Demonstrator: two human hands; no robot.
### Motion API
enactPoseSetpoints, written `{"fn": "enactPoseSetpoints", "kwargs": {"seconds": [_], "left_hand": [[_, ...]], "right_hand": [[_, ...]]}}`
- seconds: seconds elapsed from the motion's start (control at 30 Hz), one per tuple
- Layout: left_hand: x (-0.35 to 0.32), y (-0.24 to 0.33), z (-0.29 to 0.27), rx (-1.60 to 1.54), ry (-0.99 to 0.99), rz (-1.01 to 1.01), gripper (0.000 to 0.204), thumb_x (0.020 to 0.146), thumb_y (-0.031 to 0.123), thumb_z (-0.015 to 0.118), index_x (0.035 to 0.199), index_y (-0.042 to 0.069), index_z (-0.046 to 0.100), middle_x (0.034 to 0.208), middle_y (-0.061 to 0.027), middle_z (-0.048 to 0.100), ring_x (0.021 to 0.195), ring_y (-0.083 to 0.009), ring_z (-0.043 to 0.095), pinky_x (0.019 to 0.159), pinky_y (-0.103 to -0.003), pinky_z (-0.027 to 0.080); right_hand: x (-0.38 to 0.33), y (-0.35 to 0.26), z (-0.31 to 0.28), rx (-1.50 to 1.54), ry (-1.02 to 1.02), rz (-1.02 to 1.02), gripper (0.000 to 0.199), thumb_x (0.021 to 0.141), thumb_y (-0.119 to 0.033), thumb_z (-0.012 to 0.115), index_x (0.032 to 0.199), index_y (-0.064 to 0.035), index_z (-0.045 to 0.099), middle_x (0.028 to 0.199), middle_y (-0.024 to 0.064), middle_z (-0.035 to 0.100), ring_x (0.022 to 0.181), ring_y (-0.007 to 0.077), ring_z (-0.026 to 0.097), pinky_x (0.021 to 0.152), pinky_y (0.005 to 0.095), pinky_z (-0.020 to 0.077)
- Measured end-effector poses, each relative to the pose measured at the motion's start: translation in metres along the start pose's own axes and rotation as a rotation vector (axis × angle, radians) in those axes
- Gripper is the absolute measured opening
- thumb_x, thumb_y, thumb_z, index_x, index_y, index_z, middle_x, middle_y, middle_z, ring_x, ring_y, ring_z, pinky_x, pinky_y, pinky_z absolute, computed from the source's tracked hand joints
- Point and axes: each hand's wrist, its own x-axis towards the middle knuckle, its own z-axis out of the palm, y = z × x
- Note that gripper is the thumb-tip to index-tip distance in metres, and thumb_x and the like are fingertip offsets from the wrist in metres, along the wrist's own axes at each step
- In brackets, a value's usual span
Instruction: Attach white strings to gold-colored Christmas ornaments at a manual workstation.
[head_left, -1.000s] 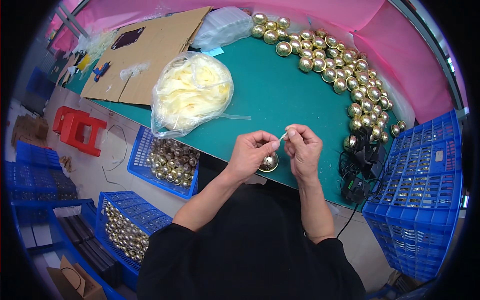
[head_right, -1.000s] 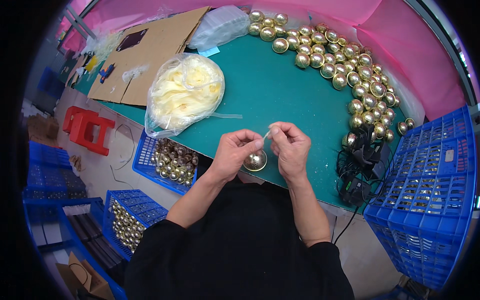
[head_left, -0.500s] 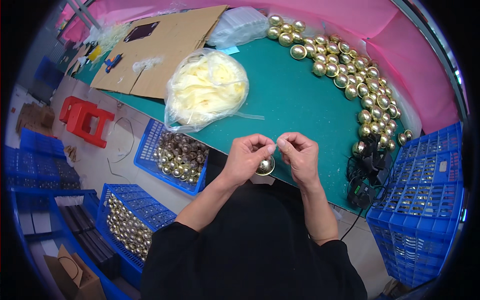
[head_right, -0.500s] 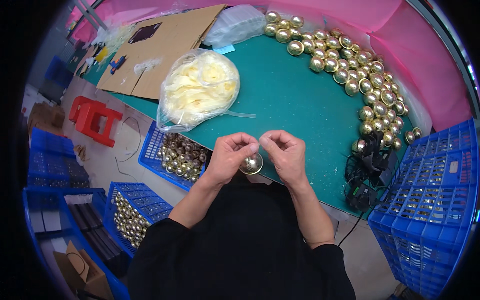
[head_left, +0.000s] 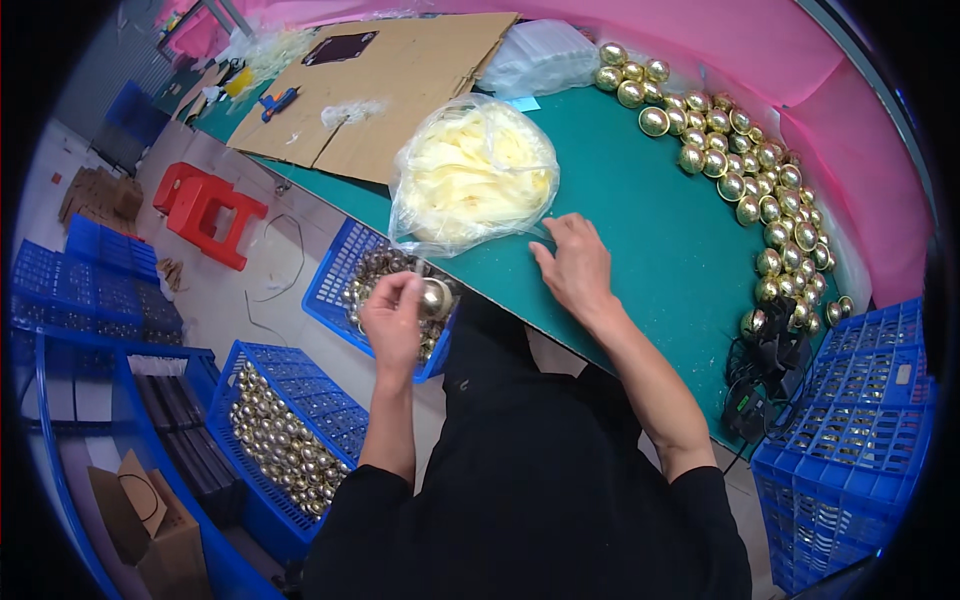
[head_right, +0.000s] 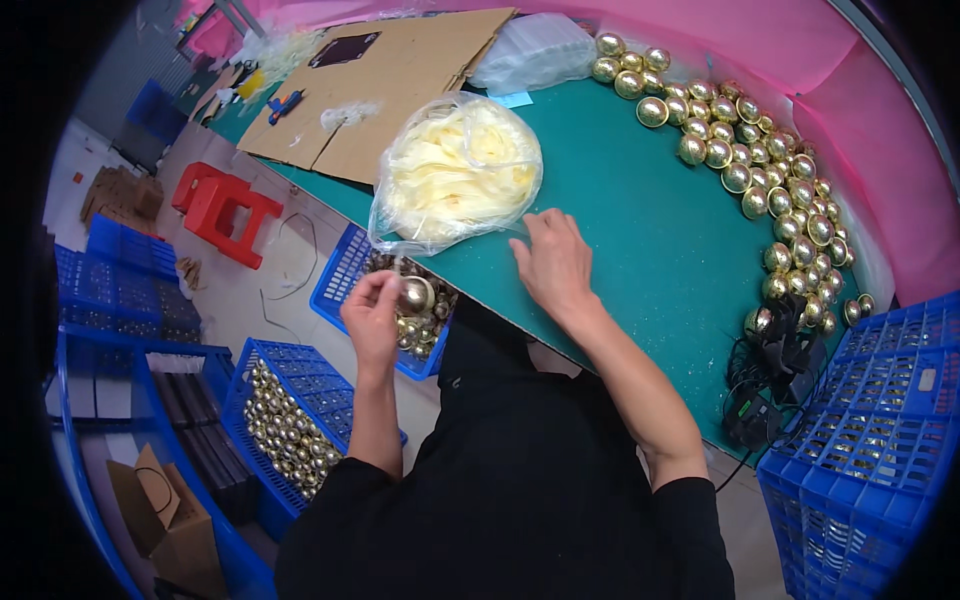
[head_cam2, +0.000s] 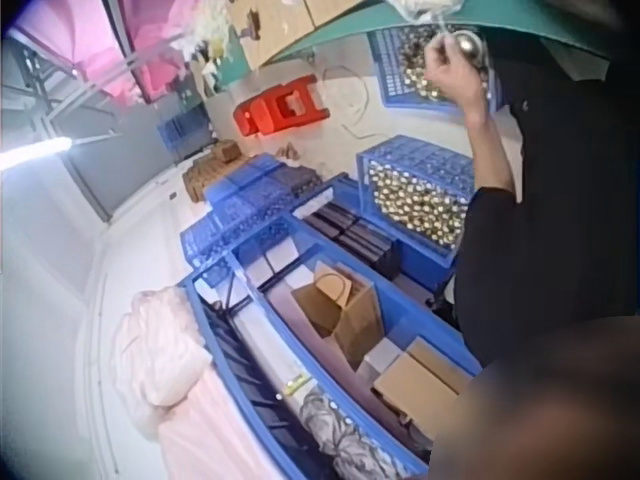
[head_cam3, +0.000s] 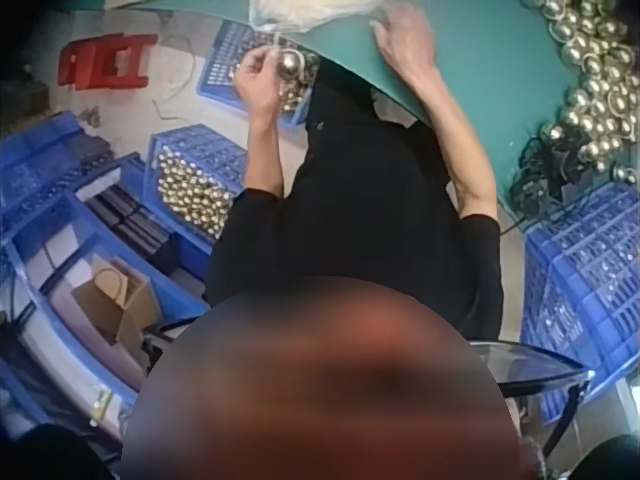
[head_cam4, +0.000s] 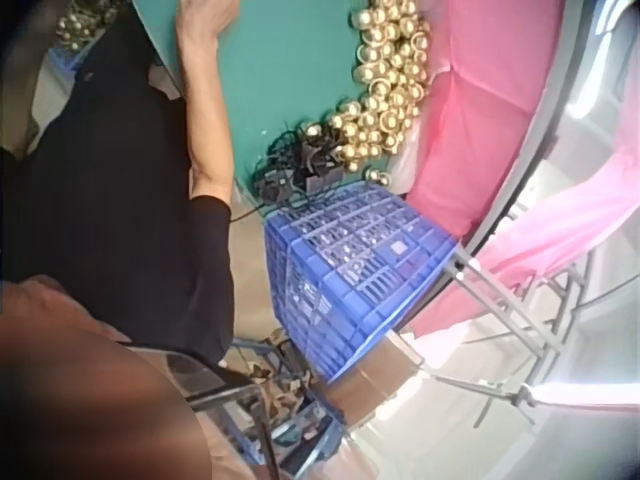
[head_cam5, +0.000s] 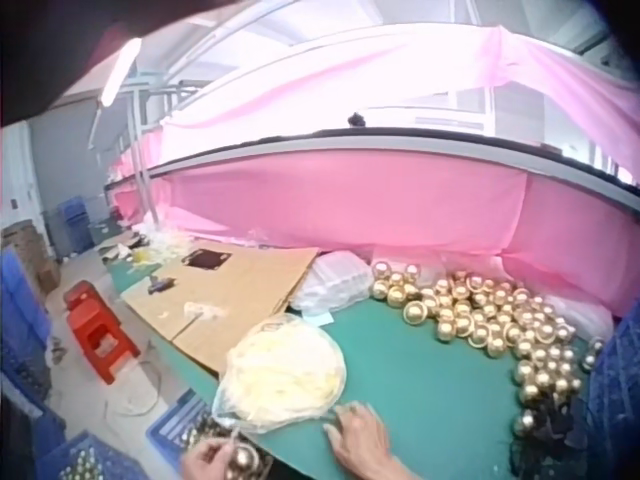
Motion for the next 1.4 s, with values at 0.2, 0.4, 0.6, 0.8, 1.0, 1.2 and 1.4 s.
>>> {"fn": "enactPoseSetpoints", "kwargs": {"seconds": [0.2,0.4,0.6,0.8,1.0,1.2,1.4], "left_hand": [[-0.011,-0.016,0.006,0.118,0.039,0.03,0.015,0.098,0.007,0.071,0.107,-0.003,0.078,0.088,-0.0008,0.071,0.08,-0.007,0.061,0.072,-0.024,0.05],[-0.037,0.012,0.084,-0.269,-0.505,-0.359,0.025,0.104,0.016,0.067,0.117,-0.004,0.074,0.081,0.0013,0.063,0.069,-0.0057,0.053,0.063,-0.022,0.043],[-0.033,0.004,0.118,-0.488,-0.685,-0.501,0.017,0.102,0.015,0.07,0.103,-0.002,0.074,0.075,-0.0005,0.063,0.064,-0.0073,0.053,0.061,-0.023,0.043],[-0.026,0.011,0.131,-0.522,-0.655,-0.456,0.011,0.099,0.013,0.073,0.096,0.002,0.073,0.073,-0.0002,0.063,0.062,-0.0071,0.053,0.059,-0.023,0.043],[-0.04,0.023,0.139,-0.341,-0.753,-0.404,0.012,0.098,0.014,0.076,0.094,0.003,0.073,0.077,0.0014,0.066,0.065,-0.0043,0.055,0.059,-0.02,0.042],[-0.053,0.018,0.145,-0.228,-0.799,-0.261,0.012,0.099,0.011,0.073,0.094,0.0,0.074,0.078,0.0049,0.066,0.069,-0.0005,0.051,0.059,-0.02,0.039],[-0.054,0.013,0.145,-0.161,-0.829,-0.27,0.01,0.098,0.009,0.074,0.095,0.0,0.075,0.081,0.0039,0.066,0.073,-0.0019,0.053,0.061,-0.021,0.042]], "right_hand": [[-0.006,0.015,0.008,0.054,-0.134,0.012,0.014,0.09,-0.012,0.074,0.097,-0.0001,0.076,0.096,0.0172,0.072,0.088,0.0326,0.069,0.077,0.043,0.0549],[-0.027,-0.018,-0.063,0.503,-0.522,0.403,0.021,0.099,-0.017,0.067,0.09,0.0011,0.072,0.079,0.0042,0.07,0.069,0.0119,0.059,0.064,0.0314,0.0479],[-0.072,-0.01,-0.08,0.752,-0.575,0.54,0.027,0.103,-0.021,0.066,0.087,0.0006,0.071,0.077,-0.0012,0.068,0.072,0.006,0.056,0.065,0.0253,0.0446],[-0.1,0.004,-0.112,0.799,-0.799,0.681,0.016,0.098,-0.015,0.071,0.101,0.0004,0.073,0.088,-0.0003,0.071,0.078,0.0076,0.058,0.072,0.0247,0.048],[-0.081,-0.003,-0.125,0.573,-0.279,0.459,0.029,0.094,-0.012,0.075,0.12,0.0003,0.073,0.111,0.0068,0.073,0.088,0.01,0.063,0.077,0.0264,0.0506],[-0.067,-0.003,-0.102,0.723,-0.11,0.501,0.022,0.096,-0.014,0.076,0.113,0.0012,0.076,0.103,0.0073,0.073,0.086,0.01,0.064,0.074,0.0253,0.0519],[-0.068,0.0,-0.096,0.787,-0.122,0.536,0.014,0.098,-0.012,0.073,0.1,0.002,0.073,0.091,0.0007,0.07,0.083,0.0072,0.06,0.071,0.024,0.0493]]}}
